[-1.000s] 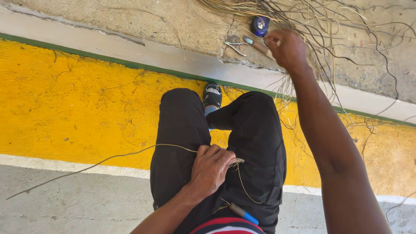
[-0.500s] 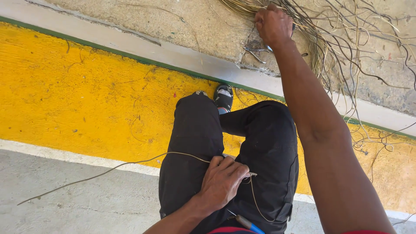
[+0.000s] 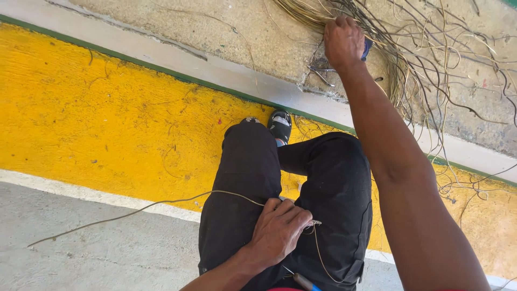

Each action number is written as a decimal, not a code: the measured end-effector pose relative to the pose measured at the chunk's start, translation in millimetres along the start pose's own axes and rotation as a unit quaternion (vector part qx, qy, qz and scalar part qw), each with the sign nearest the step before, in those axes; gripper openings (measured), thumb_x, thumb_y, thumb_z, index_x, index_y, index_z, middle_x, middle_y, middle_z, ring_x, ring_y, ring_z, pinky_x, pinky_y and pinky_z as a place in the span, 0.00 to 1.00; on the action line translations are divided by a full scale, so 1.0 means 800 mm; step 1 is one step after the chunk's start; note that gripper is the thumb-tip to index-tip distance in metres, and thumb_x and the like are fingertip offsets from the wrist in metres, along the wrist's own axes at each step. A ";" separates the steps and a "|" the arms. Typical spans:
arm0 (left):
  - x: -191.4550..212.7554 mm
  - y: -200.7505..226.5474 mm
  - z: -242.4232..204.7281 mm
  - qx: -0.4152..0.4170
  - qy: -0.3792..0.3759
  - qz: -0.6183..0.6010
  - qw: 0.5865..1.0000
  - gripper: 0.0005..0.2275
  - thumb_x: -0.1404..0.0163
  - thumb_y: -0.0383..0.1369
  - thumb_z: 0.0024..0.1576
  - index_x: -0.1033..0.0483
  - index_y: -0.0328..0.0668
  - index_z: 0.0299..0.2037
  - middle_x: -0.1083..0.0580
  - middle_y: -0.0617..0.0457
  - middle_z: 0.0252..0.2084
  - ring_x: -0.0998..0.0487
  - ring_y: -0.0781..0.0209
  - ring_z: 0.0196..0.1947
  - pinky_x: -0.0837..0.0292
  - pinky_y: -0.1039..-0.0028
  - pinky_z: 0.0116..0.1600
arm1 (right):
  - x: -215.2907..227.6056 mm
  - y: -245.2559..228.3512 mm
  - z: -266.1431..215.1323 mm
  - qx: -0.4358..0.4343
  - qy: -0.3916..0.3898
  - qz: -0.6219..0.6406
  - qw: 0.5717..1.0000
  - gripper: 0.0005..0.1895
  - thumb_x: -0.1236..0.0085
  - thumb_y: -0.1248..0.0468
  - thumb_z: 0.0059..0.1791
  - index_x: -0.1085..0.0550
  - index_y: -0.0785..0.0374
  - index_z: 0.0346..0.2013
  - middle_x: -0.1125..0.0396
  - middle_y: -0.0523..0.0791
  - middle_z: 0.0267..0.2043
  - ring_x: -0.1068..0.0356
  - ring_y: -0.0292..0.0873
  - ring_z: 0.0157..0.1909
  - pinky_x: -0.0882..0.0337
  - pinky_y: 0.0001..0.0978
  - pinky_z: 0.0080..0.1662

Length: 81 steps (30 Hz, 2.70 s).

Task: The recorder is weaving a decorative item using straw or bamboo fibers while sitting in a workshop.

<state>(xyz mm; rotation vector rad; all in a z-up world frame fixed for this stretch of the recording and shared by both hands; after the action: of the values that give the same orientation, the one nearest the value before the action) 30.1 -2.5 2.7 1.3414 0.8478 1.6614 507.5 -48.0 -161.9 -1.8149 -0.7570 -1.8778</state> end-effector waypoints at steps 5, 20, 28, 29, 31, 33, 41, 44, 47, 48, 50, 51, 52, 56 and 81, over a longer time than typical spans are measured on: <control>0.000 0.004 -0.004 0.001 -0.003 -0.002 1.000 0.09 0.42 0.29 0.58 0.28 0.44 0.45 0.23 0.57 0.38 0.25 0.61 0.41 0.39 0.66 0.50 | 0.045 -0.005 -0.004 0.052 0.009 0.024 0.998 0.06 0.51 0.65 0.57 0.28 0.66 0.42 0.31 0.55 0.47 0.33 0.54 0.52 0.34 0.52 0.52; 0.003 0.006 -0.001 -0.010 0.010 -0.005 1.000 0.08 0.43 0.30 0.59 0.29 0.44 0.44 0.23 0.58 0.37 0.25 0.61 0.40 0.39 0.66 0.50 | 0.080 0.005 -0.018 0.001 -0.106 0.267 0.958 0.09 0.44 0.66 0.55 0.23 0.61 0.49 0.25 0.48 0.45 0.25 0.44 0.45 0.27 0.41 0.51; 0.003 0.005 -0.002 -0.013 0.010 -0.003 1.000 0.08 0.43 0.29 0.59 0.29 0.44 0.44 0.23 0.58 0.36 0.25 0.61 0.39 0.38 0.66 0.50 | 0.083 0.025 -0.040 -0.043 -0.130 0.160 0.978 0.11 0.48 0.65 0.55 0.20 0.53 0.48 0.24 0.47 0.49 0.24 0.45 0.46 0.27 0.43 0.55; 0.004 0.005 -0.002 -0.016 0.018 -0.002 1.000 0.09 0.42 0.29 0.58 0.29 0.43 0.44 0.23 0.57 0.36 0.25 0.61 0.40 0.38 0.66 0.50 | 0.085 0.026 -0.044 -0.056 -0.162 0.124 0.977 0.10 0.47 0.62 0.55 0.19 0.51 0.47 0.24 0.47 0.49 0.24 0.46 0.46 0.27 0.45 0.54; 0.002 0.005 -0.002 -0.017 0.017 -0.004 1.000 0.09 0.43 0.29 0.58 0.29 0.44 0.44 0.23 0.58 0.36 0.25 0.61 0.40 0.38 0.66 0.50 | 0.098 0.011 -0.057 -0.061 -0.193 0.075 0.976 0.08 0.44 0.59 0.54 0.19 0.49 0.45 0.24 0.46 0.48 0.25 0.47 0.45 0.28 0.46 0.54; 0.001 0.005 -0.002 -0.018 0.017 -0.003 1.000 0.09 0.43 0.28 0.57 0.29 0.44 0.44 0.23 0.58 0.37 0.25 0.61 0.40 0.38 0.66 0.50 | 0.098 0.006 -0.068 -0.064 -0.221 0.027 0.973 0.07 0.42 0.56 0.53 0.19 0.48 0.43 0.24 0.45 0.46 0.26 0.48 0.45 0.29 0.48 0.53; -0.002 0.004 -0.005 -0.017 0.013 0.002 1.000 0.09 0.42 0.28 0.57 0.28 0.45 0.44 0.23 0.58 0.36 0.25 0.61 0.39 0.40 0.66 0.48 | 0.091 0.003 -0.080 -0.047 -0.147 0.016 0.988 0.07 0.37 0.55 0.52 0.18 0.50 0.41 0.26 0.46 0.46 0.27 0.50 0.44 0.29 0.50 0.48; 0.002 0.005 -0.004 -0.020 0.023 0.000 1.000 0.09 0.42 0.29 0.57 0.29 0.45 0.44 0.23 0.58 0.37 0.26 0.61 0.39 0.40 0.66 0.48 | 0.105 0.005 -0.075 -0.073 -0.143 0.061 0.985 0.06 0.39 0.56 0.54 0.17 0.50 0.40 0.27 0.45 0.46 0.27 0.48 0.43 0.30 0.47 0.48; 0.002 0.006 -0.005 -0.024 0.022 0.005 0.999 0.09 0.42 0.30 0.58 0.29 0.44 0.44 0.23 0.58 0.36 0.26 0.61 0.39 0.40 0.65 0.48 | 0.126 0.018 -0.075 -0.097 -0.161 0.221 0.957 0.07 0.41 0.58 0.55 0.18 0.55 0.41 0.26 0.44 0.42 0.28 0.42 0.40 0.29 0.39 0.46; 0.002 0.006 -0.006 -0.025 0.022 0.004 0.999 0.09 0.42 0.30 0.58 0.29 0.44 0.44 0.23 0.58 0.36 0.26 0.61 0.39 0.40 0.65 0.48 | 0.133 0.022 -0.078 -0.098 -0.161 0.220 0.957 0.07 0.41 0.58 0.55 0.18 0.55 0.41 0.26 0.44 0.42 0.28 0.42 0.40 0.29 0.39 0.46; 0.001 0.005 -0.006 -0.028 0.027 -0.006 0.999 0.09 0.42 0.29 0.57 0.28 0.44 0.44 0.23 0.59 0.37 0.25 0.61 0.39 0.40 0.66 0.48 | 0.148 0.033 -0.089 -0.100 -0.210 0.376 0.897 0.09 0.44 0.60 0.57 0.22 0.62 0.44 0.25 0.43 0.37 0.29 0.37 0.37 0.27 0.33 0.43; 0.000 0.005 -0.005 -0.032 0.026 -0.007 0.999 0.09 0.42 0.29 0.57 0.28 0.44 0.44 0.23 0.59 0.37 0.25 0.61 0.39 0.40 0.66 0.48 | 0.161 0.034 -0.096 -0.102 -0.207 0.374 0.898 0.09 0.44 0.60 0.57 0.22 0.62 0.44 0.25 0.43 0.37 0.29 0.37 0.37 0.27 0.33 0.43; -0.001 0.005 -0.005 -0.030 0.028 -0.006 0.999 0.08 0.42 0.29 0.57 0.28 0.44 0.43 0.23 0.59 0.36 0.26 0.60 0.38 0.40 0.66 0.47 | 0.174 0.034 -0.105 -0.103 -0.223 0.382 0.891 0.10 0.45 0.61 0.57 0.22 0.64 0.44 0.26 0.44 0.35 0.29 0.37 0.36 0.26 0.33 0.42; -0.004 0.001 -0.008 -0.035 0.029 -0.001 0.999 0.09 0.42 0.28 0.55 0.27 0.45 0.43 0.23 0.59 0.36 0.26 0.60 0.37 0.39 0.65 0.47 | 0.200 0.084 -0.135 -0.121 -0.258 0.368 0.885 0.08 0.46 0.65 0.54 0.23 0.67 0.44 0.26 0.46 0.34 0.27 0.39 0.32 0.24 0.34 0.39; 0.006 0.010 -0.006 -0.002 0.033 -0.032 0.999 0.13 0.56 0.38 0.67 0.18 0.44 0.39 0.22 0.58 0.33 0.25 0.59 0.36 0.40 0.64 0.47 | 0.297 -0.180 -0.516 -0.163 -0.339 0.546 0.749 0.10 0.46 0.59 0.54 0.24 0.62 0.41 0.35 0.39 0.22 0.38 0.31 0.21 0.36 0.24 0.25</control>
<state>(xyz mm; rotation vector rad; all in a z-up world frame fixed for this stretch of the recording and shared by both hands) 23.6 -1.7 11.0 1.2499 0.9166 1.6642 84.7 -185.3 61.2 -2.3578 0.5007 -0.5615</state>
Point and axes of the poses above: each hand's wrist, its own z-axis towards the middle knuckle, its own x-axis out of the back of the hand, y = z × x, the point moved 3 cm from there along z, towards the middle knuckle
